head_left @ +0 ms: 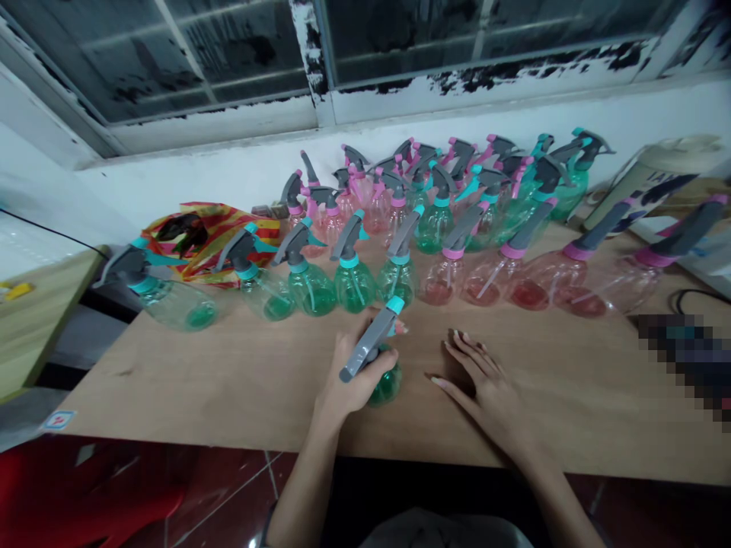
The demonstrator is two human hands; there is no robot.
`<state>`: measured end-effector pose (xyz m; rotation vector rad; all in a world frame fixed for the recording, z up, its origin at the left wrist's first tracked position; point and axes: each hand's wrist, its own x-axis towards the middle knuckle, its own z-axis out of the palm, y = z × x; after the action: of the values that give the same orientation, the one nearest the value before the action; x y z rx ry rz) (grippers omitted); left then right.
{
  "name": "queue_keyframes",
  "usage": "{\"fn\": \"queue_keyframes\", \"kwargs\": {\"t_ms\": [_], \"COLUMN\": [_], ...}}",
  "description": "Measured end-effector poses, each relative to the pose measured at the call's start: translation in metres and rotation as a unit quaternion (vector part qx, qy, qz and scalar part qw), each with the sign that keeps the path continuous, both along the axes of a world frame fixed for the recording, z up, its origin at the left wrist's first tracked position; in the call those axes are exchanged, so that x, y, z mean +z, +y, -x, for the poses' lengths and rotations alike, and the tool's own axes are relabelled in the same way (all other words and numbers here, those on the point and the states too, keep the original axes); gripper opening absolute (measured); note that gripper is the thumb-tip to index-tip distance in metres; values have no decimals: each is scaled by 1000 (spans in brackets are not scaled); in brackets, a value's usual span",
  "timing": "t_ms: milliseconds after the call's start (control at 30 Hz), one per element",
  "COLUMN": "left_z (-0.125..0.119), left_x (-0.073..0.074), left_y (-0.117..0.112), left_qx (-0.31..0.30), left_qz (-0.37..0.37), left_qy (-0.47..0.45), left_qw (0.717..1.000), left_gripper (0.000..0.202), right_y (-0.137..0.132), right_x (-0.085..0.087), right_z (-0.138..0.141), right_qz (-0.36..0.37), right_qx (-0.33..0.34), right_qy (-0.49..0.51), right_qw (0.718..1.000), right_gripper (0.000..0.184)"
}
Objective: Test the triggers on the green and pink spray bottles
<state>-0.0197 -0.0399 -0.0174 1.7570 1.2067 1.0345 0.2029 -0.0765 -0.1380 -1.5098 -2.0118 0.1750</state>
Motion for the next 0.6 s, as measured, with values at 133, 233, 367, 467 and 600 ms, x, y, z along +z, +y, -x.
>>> {"fn": "queue_keyframes", "kwargs": {"t_ms": [133,233,367,467,600], "left_z": [0,0,-1,-1,-2], "left_x": [-1,-7,-12,-11,-7], "left_y": [-1,-1,-2,-2,-2], "left_qx": [3,37,55,52,49], "left_qz": [6,-2,-18,-27,-14], "left_qy": [24,37,34,31,30], "left_qw": [1000,999,998,998,998], "left_gripper": [41,40,31,28,31], "right_y": [0,0,0,0,0], "right_x": [1,1,1,0,-1], "right_z": [0,0,0,0,0], "right_qz": [-3,-7,-2,0,-3], "right_qx": [0,2,3,1,-2], "right_qy": [-2,-3,-3,-1,1], "right_qw": [1000,1000,1000,1000,1000], "right_gripper": [61,60,60,60,61]}}
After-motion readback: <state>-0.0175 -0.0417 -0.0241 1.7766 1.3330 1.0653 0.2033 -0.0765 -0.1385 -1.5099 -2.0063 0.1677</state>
